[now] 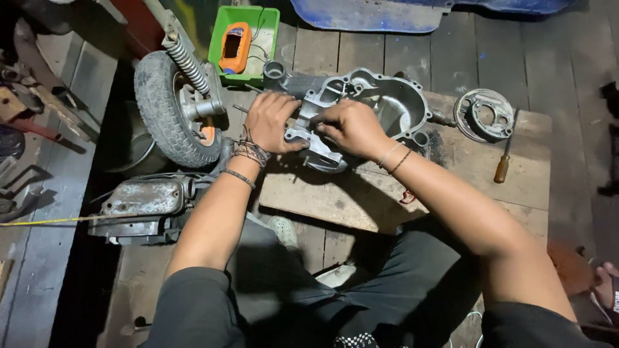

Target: The person cleans the interior of a disassembled engine casing using a wire brush and a small tool. They scrub the inside surfaces and then use the tool to remove debris from crevices.

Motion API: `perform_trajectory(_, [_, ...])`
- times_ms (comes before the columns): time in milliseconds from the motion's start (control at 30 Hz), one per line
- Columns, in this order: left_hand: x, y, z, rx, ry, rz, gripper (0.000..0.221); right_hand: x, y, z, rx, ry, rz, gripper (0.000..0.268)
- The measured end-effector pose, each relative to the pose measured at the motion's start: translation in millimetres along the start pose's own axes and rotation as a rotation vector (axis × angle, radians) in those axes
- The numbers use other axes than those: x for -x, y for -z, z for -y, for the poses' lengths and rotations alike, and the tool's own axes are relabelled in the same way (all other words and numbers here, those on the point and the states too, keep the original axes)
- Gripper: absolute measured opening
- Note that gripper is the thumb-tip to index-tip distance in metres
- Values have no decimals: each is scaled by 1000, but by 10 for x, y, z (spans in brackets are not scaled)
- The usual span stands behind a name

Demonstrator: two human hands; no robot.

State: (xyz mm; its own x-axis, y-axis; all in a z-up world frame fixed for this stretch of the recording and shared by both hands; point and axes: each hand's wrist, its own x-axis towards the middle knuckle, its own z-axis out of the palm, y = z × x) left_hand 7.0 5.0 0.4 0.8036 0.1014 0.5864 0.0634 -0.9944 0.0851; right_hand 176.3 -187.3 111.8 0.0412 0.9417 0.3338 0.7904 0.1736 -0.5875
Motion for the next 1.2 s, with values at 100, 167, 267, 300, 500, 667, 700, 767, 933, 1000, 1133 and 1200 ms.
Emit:
perform_trajectory(100, [15,31,-34,6,16,11,106,-29,-106,-66,-119,-108,33,12])
perform_trajectory(167, [24,22,-37,5,27,26,109,-40,-177,-194,47,-38,-4,10])
perform_trajectory(267, [32,19,-45,8,38,40,117,-28,-256,-229,142,-36,18,11])
perform_trajectory(300, [32,27,-40,8,38,37,122,-32,-278,-214,71,-102,75,14])
perform_trajectory(500, [19,60,-61,29,66,33,127,-171,-291,-183,277,-21,39,6])
perform_trajectory(667, [50,82,-66,-48,99,-35,118,-287,-283,-194,11,-160,45,14])
perform_trajectory(700, [38,55,-62,-50,114,-70,116,-341,-233,-206,-87,-209,-24,16])
perform_trajectory(767, [12,15,-48,-59,108,-81,117,-434,-203,-175,63,-184,21,17])
perform_trajectory(933, [50,79,-68,-74,116,-59,120,-597,-146,-45,411,-76,73,20])
perform_trajectory(1000, [94,76,-66,-84,111,-39,118,-605,-130,-96,453,-72,-37,28])
perform_trajectory(1133, [85,73,-52,-64,103,-14,115,-528,-97,-44,585,18,-58,17])
perform_trajectory(1200, [126,80,-72,-76,110,-13,113,-525,-176,-109,212,-100,-96,16])
